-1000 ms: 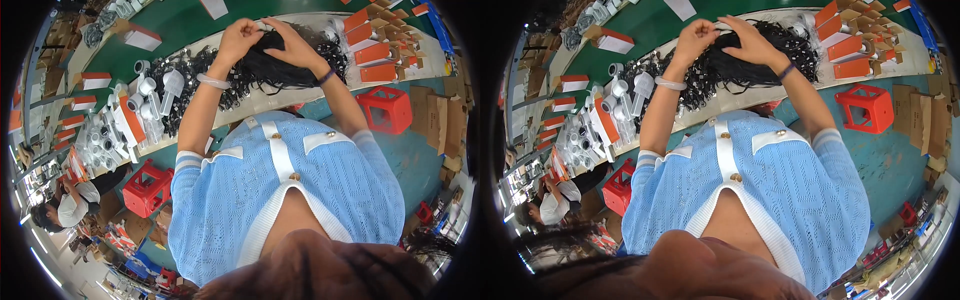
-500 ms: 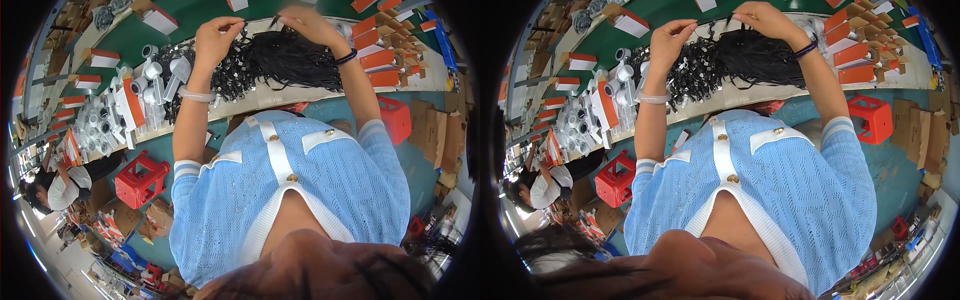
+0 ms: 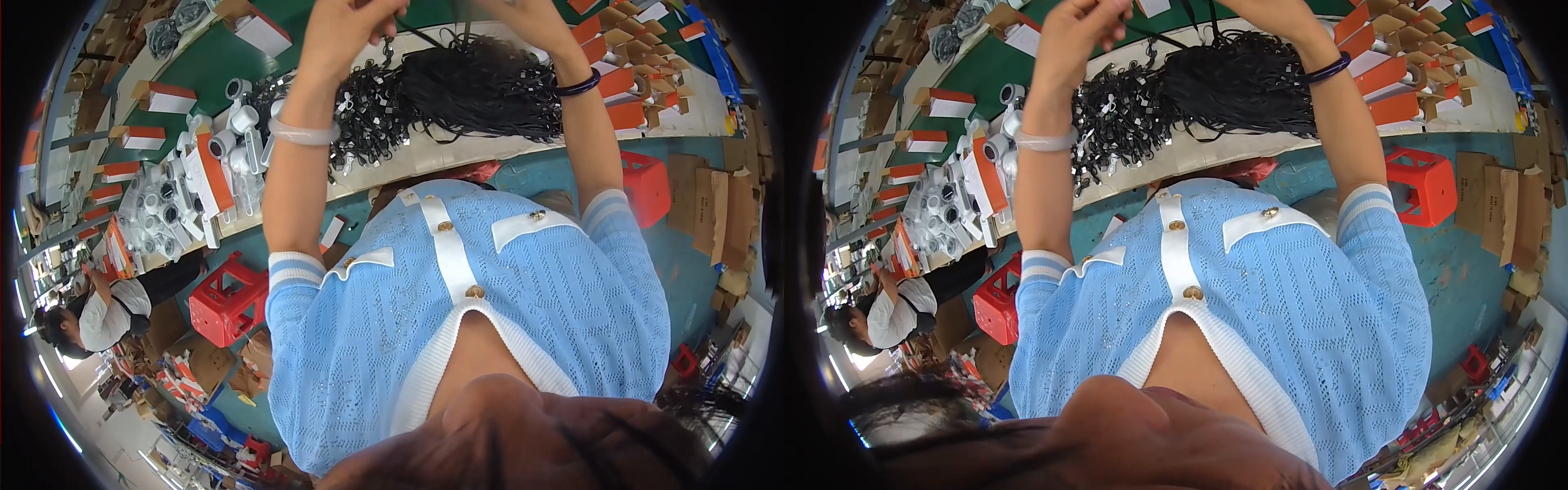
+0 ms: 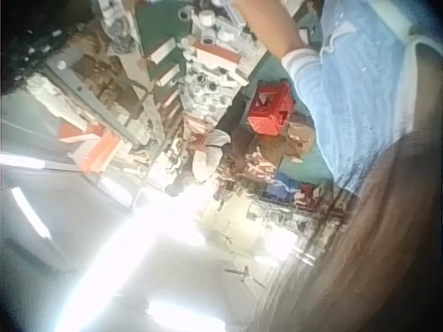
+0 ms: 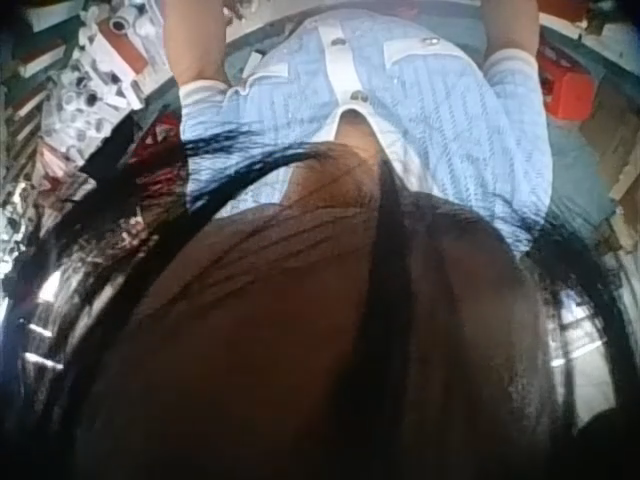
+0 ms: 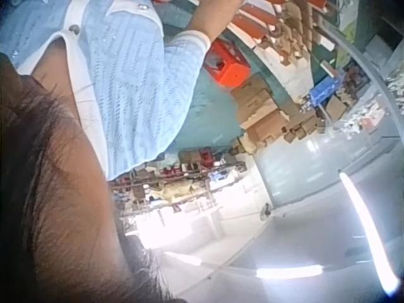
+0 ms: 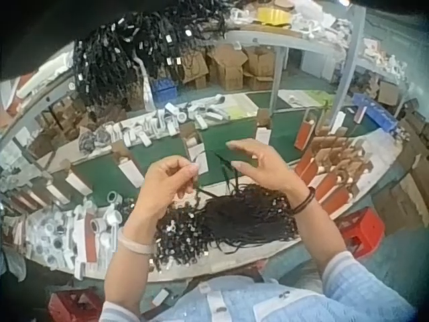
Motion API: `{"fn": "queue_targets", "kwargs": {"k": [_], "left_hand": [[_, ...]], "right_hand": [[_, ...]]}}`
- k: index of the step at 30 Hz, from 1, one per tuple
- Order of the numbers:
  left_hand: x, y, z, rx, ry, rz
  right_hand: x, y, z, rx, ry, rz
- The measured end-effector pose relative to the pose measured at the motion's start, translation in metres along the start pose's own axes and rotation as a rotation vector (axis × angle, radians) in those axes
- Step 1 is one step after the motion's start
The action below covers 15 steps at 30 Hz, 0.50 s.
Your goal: The person assembles components and prepares security cameras for packaging by hand at a workbench.
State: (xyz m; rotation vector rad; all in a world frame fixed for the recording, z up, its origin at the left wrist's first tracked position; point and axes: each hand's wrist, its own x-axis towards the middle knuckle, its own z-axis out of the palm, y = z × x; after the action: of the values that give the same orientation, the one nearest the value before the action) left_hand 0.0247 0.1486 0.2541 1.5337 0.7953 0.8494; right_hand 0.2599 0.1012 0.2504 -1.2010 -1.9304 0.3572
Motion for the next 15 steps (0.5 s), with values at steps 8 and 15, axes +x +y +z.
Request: {"fn": "queue_targets", "kwargs": {"k": [8, 15], "left_hand": [[0.009, 0.098, 0.038, 0.517, 0.085, 0.43], [-0.032, 0.021, -0.078, 0.155, 0.333, -0.032]], "right_hand": [[0.001, -0.028, 0.005, 0.955, -0.302, 0.173], [0.015, -0.07, 0.018, 0.803, -0.283, 0.251]]}}
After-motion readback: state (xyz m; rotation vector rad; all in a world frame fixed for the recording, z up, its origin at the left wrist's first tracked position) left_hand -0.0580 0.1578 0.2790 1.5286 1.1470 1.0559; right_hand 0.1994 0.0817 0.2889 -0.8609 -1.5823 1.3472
